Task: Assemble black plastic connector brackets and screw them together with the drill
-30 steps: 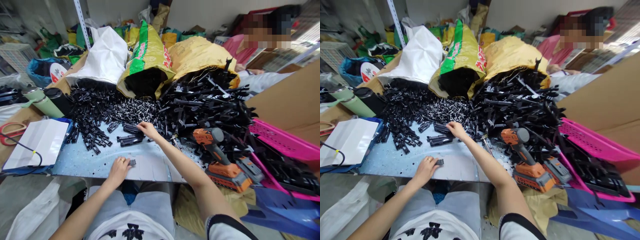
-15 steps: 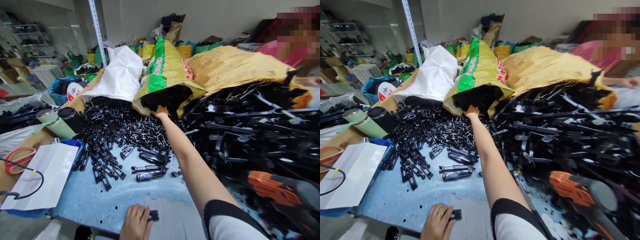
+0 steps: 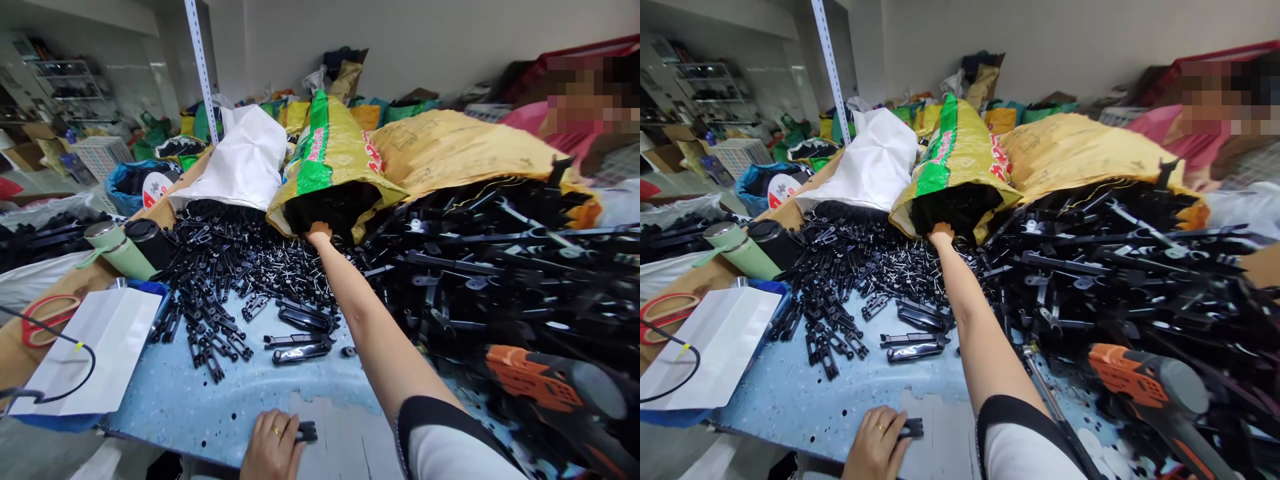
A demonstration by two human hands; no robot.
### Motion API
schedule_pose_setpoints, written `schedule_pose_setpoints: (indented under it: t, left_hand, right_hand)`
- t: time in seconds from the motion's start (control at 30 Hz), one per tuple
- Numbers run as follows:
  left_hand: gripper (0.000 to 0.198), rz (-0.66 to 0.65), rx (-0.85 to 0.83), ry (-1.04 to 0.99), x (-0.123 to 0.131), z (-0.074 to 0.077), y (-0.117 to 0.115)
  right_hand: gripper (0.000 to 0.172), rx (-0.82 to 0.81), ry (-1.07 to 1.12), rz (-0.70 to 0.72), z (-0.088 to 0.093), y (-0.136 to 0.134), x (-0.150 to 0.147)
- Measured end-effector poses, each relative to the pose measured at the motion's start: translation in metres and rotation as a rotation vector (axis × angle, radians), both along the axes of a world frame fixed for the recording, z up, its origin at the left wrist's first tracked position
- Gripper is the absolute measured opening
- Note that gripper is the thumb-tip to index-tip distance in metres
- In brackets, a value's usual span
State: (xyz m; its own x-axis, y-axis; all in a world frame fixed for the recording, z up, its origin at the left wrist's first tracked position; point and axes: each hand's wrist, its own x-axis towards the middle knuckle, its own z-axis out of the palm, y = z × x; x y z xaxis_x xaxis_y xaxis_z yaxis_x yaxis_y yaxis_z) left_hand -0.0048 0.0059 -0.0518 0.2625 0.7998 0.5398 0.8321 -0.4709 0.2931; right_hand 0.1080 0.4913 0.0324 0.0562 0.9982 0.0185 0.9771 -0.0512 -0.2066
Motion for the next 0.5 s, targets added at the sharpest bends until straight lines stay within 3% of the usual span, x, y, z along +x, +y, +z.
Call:
schedule_pose_setpoints:
  t: [0.07, 0.13, 0.2, 0.27, 0.33, 0.37, 0.5]
  left_hand:
    - [0.027, -0.009, 0.004, 0.0, -0.001, 0.006, 0.0]
    - [0.026, 0.011, 0.003, -0.014, 0.0, 0.012, -0.001]
    - [0.026, 0.029, -0.001, -0.026, 0.001, 0.015, -0.003]
    - [0.026, 0.034, 0.009, -0.023, 0.001, 0.014, -0.004]
    - [0.026, 0.031, 0.035, -0.009, 0.001, 0.009, -0.004]
    - [0.026, 0.028, 0.053, -0.004, 0.001, 0.006, -0.003]
    - [0.026, 0.06, 0.059, 0.001, 0.003, -0.01, 0.002]
  right_hand:
    - [0.046, 0.066, 0.015, 0.026, 0.008, -0.018, 0.005]
    - [0.05, 0.252, 0.051, -0.027, 0.02, -0.032, 0.017]
    - [0.056, 0.482, 0.107, -0.229, 0.037, -0.04, 0.04]
    - [0.059, 0.594, 0.172, -0.511, 0.056, -0.04, 0.07]
    - [0.063, 0.535, 0.239, -0.697, 0.073, -0.035, 0.1]
    - [0.064, 0.452, 0.253, -0.715, 0.08, -0.031, 0.114]
    - [0.057, 0.123, 0.167, -0.542, 0.093, -0.018, 0.147]
